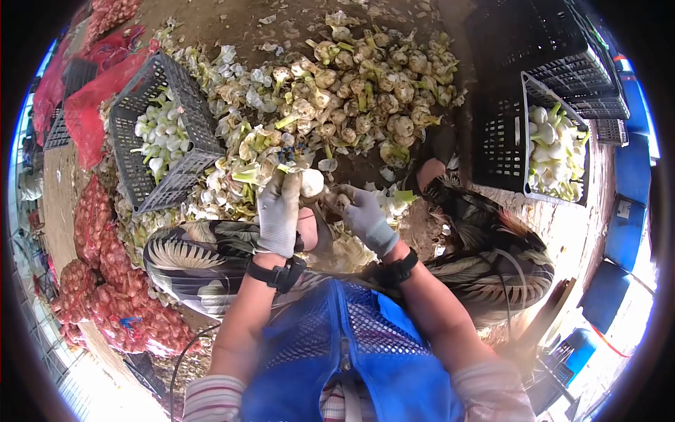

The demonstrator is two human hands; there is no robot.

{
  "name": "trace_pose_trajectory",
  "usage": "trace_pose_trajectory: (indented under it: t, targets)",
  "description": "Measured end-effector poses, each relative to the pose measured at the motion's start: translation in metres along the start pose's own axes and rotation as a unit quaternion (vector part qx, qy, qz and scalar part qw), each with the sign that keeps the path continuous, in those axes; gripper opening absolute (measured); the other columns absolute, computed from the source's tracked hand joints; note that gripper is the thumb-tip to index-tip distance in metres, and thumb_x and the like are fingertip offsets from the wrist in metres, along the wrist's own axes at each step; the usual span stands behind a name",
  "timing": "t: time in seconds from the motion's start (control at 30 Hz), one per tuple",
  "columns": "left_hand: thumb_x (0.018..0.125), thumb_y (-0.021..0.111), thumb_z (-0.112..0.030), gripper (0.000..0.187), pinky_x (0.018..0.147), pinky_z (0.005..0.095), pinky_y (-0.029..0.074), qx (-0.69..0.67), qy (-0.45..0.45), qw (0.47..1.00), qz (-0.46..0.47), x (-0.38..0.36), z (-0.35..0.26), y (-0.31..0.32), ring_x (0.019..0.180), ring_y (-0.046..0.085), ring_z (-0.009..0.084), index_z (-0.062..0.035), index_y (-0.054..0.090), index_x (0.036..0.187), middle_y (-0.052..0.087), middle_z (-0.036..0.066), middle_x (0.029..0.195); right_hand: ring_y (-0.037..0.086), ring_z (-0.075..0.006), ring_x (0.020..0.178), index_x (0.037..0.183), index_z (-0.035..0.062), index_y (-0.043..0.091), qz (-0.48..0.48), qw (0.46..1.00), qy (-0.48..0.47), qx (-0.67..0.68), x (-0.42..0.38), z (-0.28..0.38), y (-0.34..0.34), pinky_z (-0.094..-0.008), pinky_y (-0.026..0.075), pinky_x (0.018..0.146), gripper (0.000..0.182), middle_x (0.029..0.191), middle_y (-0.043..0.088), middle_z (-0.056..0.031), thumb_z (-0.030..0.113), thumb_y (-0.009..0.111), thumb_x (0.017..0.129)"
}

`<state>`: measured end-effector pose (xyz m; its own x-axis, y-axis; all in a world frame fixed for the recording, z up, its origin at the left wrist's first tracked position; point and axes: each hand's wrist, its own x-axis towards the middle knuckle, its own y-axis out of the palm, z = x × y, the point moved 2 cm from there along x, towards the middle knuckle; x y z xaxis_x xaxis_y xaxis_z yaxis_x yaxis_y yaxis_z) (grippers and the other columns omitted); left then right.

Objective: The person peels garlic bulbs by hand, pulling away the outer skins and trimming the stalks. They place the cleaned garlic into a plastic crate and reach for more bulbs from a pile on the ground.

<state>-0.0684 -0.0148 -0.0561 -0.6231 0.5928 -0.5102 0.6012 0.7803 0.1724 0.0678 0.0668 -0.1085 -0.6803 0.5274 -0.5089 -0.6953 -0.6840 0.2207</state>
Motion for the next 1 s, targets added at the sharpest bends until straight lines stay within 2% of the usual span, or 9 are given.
trace_pose_trajectory:
  t: [0.1,0.2,0.27,0.47,0.63,0.8,0.9,0.97,1.0]
  targets:
    - [0.098,0.062,-0.026,0.026,0.055,0.0236,0.04,0.249,0.109,0.962,-0.02,-0.011,-0.008,0.009,0.064,0.046,0.0052,-0.0016,0.069,0.101,0.06,-0.004,0.072,0.057,-0.0104,0.079,0.109,-0.008,0.064,-0.006,0.998,-0.011,-0.063,-0.009,0.026,0.005,-0.0298,0.05,0.071,0.03,0.083,0.068,-0.0099,0.007,0.054,0.086]
    - [0.096,0.064,-0.021,0.024,0.067,0.0242,0.048,0.307,0.15,0.94,-0.003,-0.01,0.0,0.003,0.072,0.057,0.0062,-0.001,0.07,0.108,0.068,0.0,0.082,0.06,-0.0137,0.076,0.108,-0.0086,0.064,-0.03,0.994,-0.024,-0.103,-0.009,0.028,0.006,-0.0303,0.05,0.071,0.032,0.08,0.068,-0.0128,0.005,0.046,0.085]
    - [0.094,0.068,-0.025,0.025,0.056,0.0257,0.042,0.297,0.214,0.93,-0.016,-0.007,0.001,0.006,0.062,0.047,0.0062,-0.0002,0.067,0.097,0.058,0.0,0.07,0.061,-0.0147,0.075,0.106,-0.0078,0.064,-0.034,0.994,-0.027,-0.103,-0.012,0.032,0.006,-0.0312,0.051,0.072,0.03,0.081,0.068,-0.0145,0.004,0.047,0.085]
    - [0.092,0.069,-0.028,0.029,0.064,0.0304,0.047,0.251,0.146,0.956,-0.044,-0.007,-0.002,0.006,0.067,0.056,0.0146,0.0008,0.065,0.095,0.059,0.007,0.071,0.058,-0.011,0.07,0.102,-0.0077,0.066,-0.087,0.995,-0.048,-0.029,-0.012,0.026,0.009,-0.0268,0.048,0.064,0.024,0.079,0.067,-0.0059,0.003,0.049,0.088]
    - [0.09,0.071,-0.028,0.031,0.068,0.0336,0.048,0.328,0.253,0.908,-0.06,-0.012,-0.002,0.013,0.072,0.06,0.025,0.0016,0.065,0.096,0.061,0.012,0.08,0.056,-0.0066,0.065,0.093,-0.0071,0.067,-0.081,0.995,0.056,-0.017,-0.01,0.036,0.011,-0.0247,0.046,0.059,0.02,0.071,0.065,-0.0002,0.005,0.052,0.09]
    - [0.091,0.07,-0.026,0.025,0.067,0.0306,0.049,0.261,0.198,0.942,-0.078,-0.011,0.008,0.009,0.071,0.062,0.0167,-0.0015,0.067,0.095,0.064,0.005,0.077,0.061,-0.0131,0.061,0.089,-0.0043,0.068,-0.079,0.996,0.046,0.01,-0.004,0.017,0.01,-0.0293,0.048,0.058,0.018,0.069,0.067,-0.0062,0.011,0.058,0.089]
    - [0.094,0.066,-0.024,0.021,0.061,0.0259,0.049,0.13,0.1,0.98,-0.113,-0.009,0.002,0.007,0.067,0.061,0.0104,-0.0027,0.067,0.094,0.066,0.003,0.078,0.062,-0.015,0.067,0.094,-0.002,0.068,-0.072,0.986,-0.018,-0.15,-0.005,0.007,0.008,-0.0298,0.049,0.062,0.016,0.076,0.068,-0.0065,0.008,0.056,0.092]
    - [0.098,0.06,-0.025,0.022,0.054,0.0246,0.05,0.059,0.031,0.988,-0.137,-0.004,-0.007,0.001,0.065,0.062,0.0089,-0.0038,0.066,0.096,0.067,0.004,0.08,0.065,-0.0303,0.067,0.095,0.0016,0.069,-0.042,0.905,0.025,-0.423,-0.006,-0.002,0.002,-0.0362,0.051,0.065,0.014,0.079,0.069,-0.0155,0.007,0.059,0.088]
    - [0.099,0.057,-0.027,0.024,0.055,0.0257,0.05,0.028,0.003,0.993,-0.118,-0.002,-0.013,-0.001,0.065,0.062,0.0113,-0.0036,0.063,0.101,0.067,0.005,0.084,0.065,-0.0303,0.067,0.095,0.0016,0.069,-0.041,0.904,0.022,-0.425,-0.004,-0.011,-0.001,-0.0362,0.051,0.065,0.014,0.079,0.069,-0.0155,0.007,0.059,0.088]
